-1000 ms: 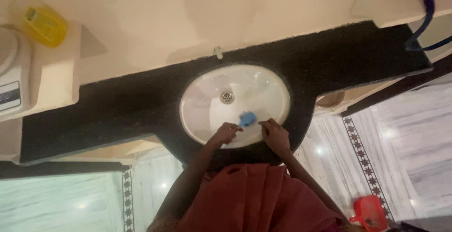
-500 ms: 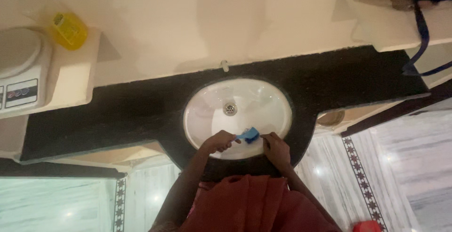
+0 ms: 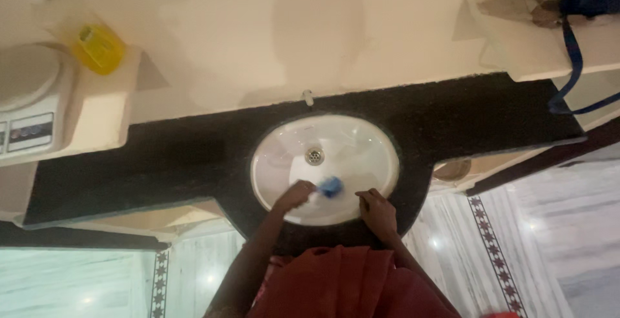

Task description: The person scrubs the inside of a white bathroom sink using a blue brush. They repeatedly scrub the basin and the drain area in circular and back-and-forth motions.

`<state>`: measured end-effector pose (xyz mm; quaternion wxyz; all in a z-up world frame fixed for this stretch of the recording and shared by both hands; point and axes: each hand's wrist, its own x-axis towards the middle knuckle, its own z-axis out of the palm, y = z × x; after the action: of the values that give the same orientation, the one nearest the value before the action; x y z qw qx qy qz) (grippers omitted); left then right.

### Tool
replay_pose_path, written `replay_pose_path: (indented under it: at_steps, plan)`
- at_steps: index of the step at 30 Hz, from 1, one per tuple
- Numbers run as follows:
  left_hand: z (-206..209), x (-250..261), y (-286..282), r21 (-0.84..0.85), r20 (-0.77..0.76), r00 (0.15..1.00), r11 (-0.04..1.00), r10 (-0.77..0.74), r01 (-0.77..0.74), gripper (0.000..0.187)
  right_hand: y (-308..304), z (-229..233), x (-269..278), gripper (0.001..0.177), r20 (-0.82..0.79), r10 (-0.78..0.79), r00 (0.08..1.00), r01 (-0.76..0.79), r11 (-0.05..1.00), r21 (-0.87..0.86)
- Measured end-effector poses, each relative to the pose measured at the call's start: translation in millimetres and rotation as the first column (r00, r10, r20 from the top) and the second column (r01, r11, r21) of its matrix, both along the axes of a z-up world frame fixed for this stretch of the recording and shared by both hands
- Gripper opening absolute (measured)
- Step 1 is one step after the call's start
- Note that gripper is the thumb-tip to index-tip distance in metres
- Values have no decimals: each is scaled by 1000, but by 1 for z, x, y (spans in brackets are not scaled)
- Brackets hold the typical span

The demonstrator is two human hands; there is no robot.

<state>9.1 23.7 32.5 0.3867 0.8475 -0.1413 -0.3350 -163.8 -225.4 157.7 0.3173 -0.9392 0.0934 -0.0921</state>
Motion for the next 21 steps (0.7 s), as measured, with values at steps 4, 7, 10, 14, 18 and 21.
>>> replay_pose_path:
  at_steps: [4, 7, 10, 14, 18, 21]
  plan:
    - [4, 29, 26, 325, 745, 659, 920, -107, -218, 22, -1, -4, 1, 20, -6, 5, 1000, -5, 999, -36]
    - [3, 21, 18, 269, 644, 707, 952, -292, 148, 20, -2, -3, 4, 20, -5, -3, 1000, 3, 1000, -26]
    - [-2, -4, 7, -36, -57, 969, 970, -242, 240, 19, 0, -1, 1, 21, -38, -11, 999, 11, 1000, -11]
    - [-3, 17, 18, 261, 515, 844, 965, -150, 12, 18, -2, 1, 3, 22, 12, 17, 1000, -17, 1000, -21]
    - [-1, 37, 28, 502, 711, 568, 865, -414, 2, 17, -1, 3, 2, 21, -62, 4, 998, -5, 1000, -9]
    - [-4, 18, 10, 290, 431, 805, 907, -408, 305, 17, 1, 5, 1, 21, -3, 10, 1000, -10, 1000, -15]
